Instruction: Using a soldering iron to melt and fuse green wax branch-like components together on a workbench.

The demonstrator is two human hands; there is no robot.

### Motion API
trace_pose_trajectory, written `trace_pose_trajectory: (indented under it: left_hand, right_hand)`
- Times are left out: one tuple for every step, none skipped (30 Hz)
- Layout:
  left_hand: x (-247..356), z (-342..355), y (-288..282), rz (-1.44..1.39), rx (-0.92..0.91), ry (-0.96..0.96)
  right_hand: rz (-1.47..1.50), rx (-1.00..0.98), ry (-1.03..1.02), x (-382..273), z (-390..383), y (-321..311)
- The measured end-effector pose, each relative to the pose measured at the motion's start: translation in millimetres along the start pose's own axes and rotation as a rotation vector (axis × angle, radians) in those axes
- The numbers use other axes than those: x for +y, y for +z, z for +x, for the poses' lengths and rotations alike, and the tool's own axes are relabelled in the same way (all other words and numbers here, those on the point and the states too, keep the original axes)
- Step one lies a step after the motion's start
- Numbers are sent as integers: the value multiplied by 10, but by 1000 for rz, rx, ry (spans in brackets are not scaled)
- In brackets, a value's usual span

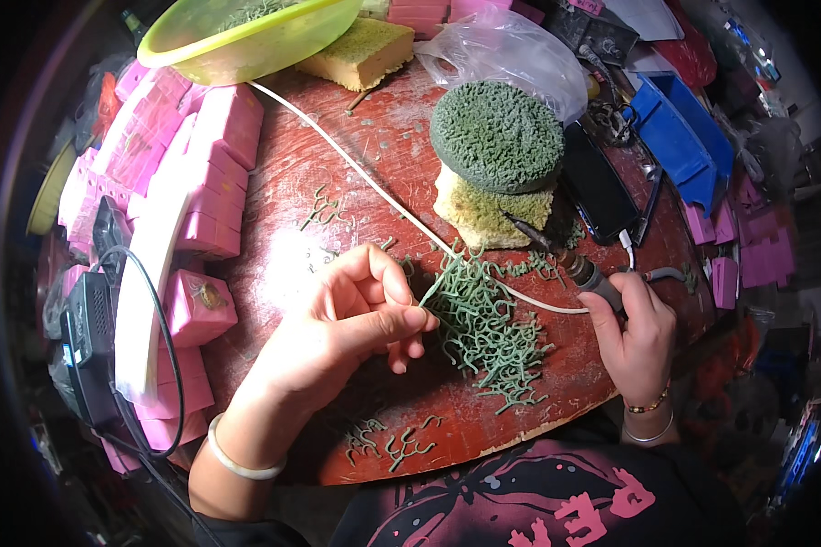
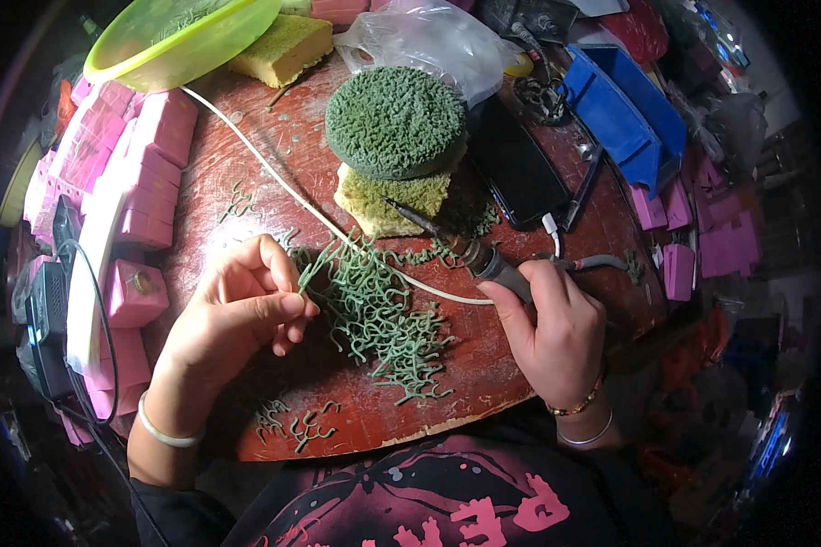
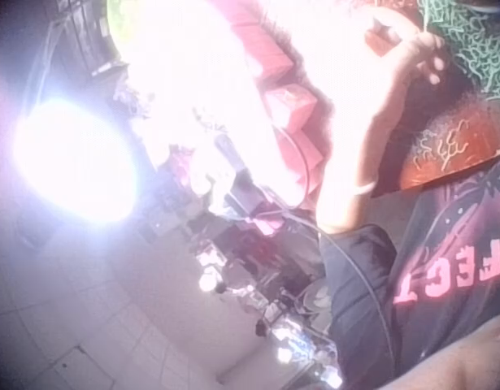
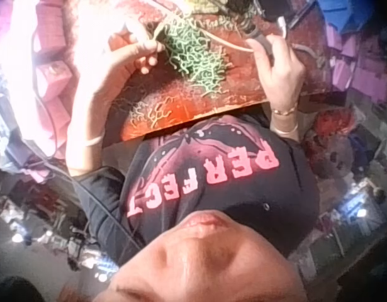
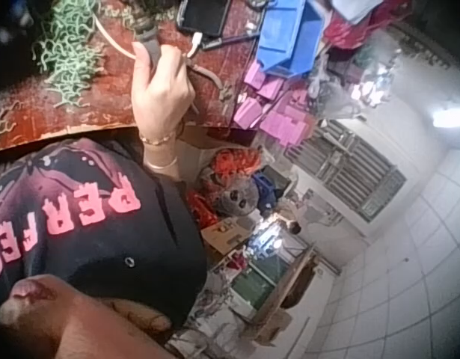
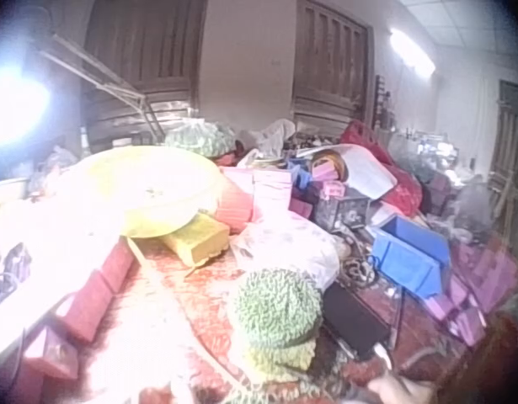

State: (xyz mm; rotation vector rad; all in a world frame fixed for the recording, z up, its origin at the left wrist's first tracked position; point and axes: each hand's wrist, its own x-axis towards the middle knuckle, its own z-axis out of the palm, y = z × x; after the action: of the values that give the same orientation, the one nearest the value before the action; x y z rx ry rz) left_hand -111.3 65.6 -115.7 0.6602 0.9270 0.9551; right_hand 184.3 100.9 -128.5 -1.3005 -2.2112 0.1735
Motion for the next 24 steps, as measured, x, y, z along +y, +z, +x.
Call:
trace_pose_trajectory:
  left_hand:
    - [-2,1,1,10,2,-1]
    - [-3,3,3,20,2,-3]
    - [-2,5,4,20,2,-3]
    - [0,7,5,28,4,-5]
    - [2,8,6,36,7,-6]
    - [6,8,9,36,6,-6]
    - [11,7,13,48,8,-7]
    - [14,6,16,61,10,-7]
    - [13,8,16,61,9,-7]
    - [10,11,15,79,7,-2]
    - [6,12,12,97,7,3]
    - [4,10,10,98,8,3]
    - [2,8,9,97,15,1]
    - [2,7,10,96,21,0]
    - [4,6,12,96,20,0]
    - [8,4,15,96,22,-2]
    - [11,4,19,95,23,-3]
    - [12,5,20,95,23,-3]
    - [12,6,20,100,22,-2]
    - [11,6,20,104,22,0]
    - [11,7,19,104,22,0]
    - [11,9,17,106,17,2]
    - [10,9,16,108,13,4]
    - [9,11,15,108,13,4]
  right_hand:
    - [4,6,-7,2,0,-1]
    - [3,6,-7,5,-1,-5]
    - [12,17,-24,7,-1,-10]
    - [20,27,-41,9,-2,-14]
    - [20,27,-40,10,-3,-17]
    - [21,27,-38,10,-6,-19]
    - [23,26,-36,11,-8,-21]
    - [23,26,-36,11,-8,-22]
    - [19,29,-34,11,-9,-21]
    - [16,32,-32,10,-9,-21]
    - [17,32,-31,6,-7,-14]
    - [16,-1,-24,1,-1,-7]
    - [16,-34,-17,-2,2,-2]
    - [15,-33,-16,-4,2,-6]
    - [13,-14,-26,-5,2,-10]
    - [12,4,-35,-6,1,-12]
    - [11,5,-35,-3,-4,-14]
    - [21,23,-38,5,-12,-16]
    - [31,41,-40,12,-20,-20]
    - [31,41,-41,14,-25,-29]
    - [29,25,-76,15,-30,-41]
    - [27,9,-112,15,-32,-50]
    - [27,9,-113,15,-32,-53]
    - [23,-8,-170,15,-32,-56]
